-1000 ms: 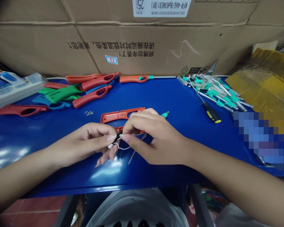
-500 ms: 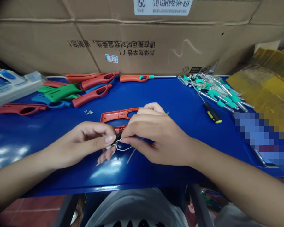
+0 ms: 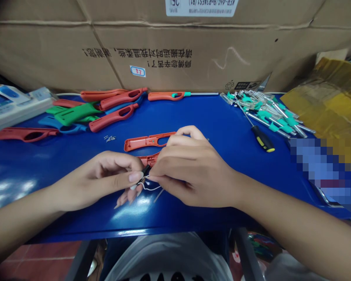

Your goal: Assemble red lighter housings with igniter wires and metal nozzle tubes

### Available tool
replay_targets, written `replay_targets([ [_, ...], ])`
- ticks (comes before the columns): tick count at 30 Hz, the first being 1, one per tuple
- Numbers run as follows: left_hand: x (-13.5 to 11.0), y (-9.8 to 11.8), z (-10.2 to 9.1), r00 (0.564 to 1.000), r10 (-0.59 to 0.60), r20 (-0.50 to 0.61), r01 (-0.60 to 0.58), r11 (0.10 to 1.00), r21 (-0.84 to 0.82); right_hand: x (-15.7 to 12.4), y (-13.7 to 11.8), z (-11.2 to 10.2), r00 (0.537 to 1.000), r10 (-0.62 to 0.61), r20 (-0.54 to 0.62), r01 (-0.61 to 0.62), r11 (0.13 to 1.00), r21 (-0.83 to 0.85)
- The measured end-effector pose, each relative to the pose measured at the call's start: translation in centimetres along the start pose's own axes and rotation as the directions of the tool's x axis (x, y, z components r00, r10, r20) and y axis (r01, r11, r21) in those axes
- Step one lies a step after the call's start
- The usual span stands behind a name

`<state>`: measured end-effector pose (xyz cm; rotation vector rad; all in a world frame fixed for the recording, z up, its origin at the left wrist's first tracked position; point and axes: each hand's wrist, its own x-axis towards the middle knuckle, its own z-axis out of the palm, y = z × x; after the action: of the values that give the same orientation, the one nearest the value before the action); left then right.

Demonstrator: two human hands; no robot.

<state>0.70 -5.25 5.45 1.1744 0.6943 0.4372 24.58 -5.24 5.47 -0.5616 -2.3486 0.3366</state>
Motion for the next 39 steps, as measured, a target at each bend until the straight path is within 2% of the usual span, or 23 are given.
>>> replay_targets([
  [8,0.3,0.1,0.2,1.0,0.009,0.008,-0.008,0.999,-0.036,0.0,-0.4,0.1,1.0,-0.003,0.02,0.004,0.998,-0.065],
  [16,0.2,0.0,-0.1,1.0,0.017,0.021,-0.017,1.0,-0.007,-0.1,-0.1,0.0,1.0,-0.01,0.02,0.011,0.999,-0.045],
  [22,0.3,-0.2,-0.3,0.999,0.032,-0.031,-0.028,0.99,0.137,0.2,-0.1,0.1,0.992,0.097,0.084,-0.101,0.994,0.044],
  [26,0.4,-0.3,-0.1,0.994,0.089,-0.063,-0.067,0.956,0.286,0.2,-0.1,0.4,0.984,0.14,0.107,-0.15,0.984,0.092],
  [30,0.3,-0.4,0.1,0.98,0.18,-0.082,-0.12,0.872,0.475,0.1,0.1,0.6,0.979,0.168,0.119,-0.178,0.98,0.085],
  [33,0.1,-0.6,0.2,0.959,0.267,-0.099,-0.14,0.746,0.652,0.1,0.3,0.9,0.974,0.188,0.127,-0.2,0.976,0.086],
  [37,0.0,-0.8,0.2,0.917,0.395,-0.062,-0.181,0.55,0.816,-0.1,0.5,1.5,0.968,0.219,0.12,-0.23,0.97,0.082],
  [39,0.0,-0.8,0.1,0.907,0.417,-0.059,-0.186,0.522,0.832,-0.1,0.5,1.7,0.96,0.257,0.109,-0.267,0.959,0.092],
])
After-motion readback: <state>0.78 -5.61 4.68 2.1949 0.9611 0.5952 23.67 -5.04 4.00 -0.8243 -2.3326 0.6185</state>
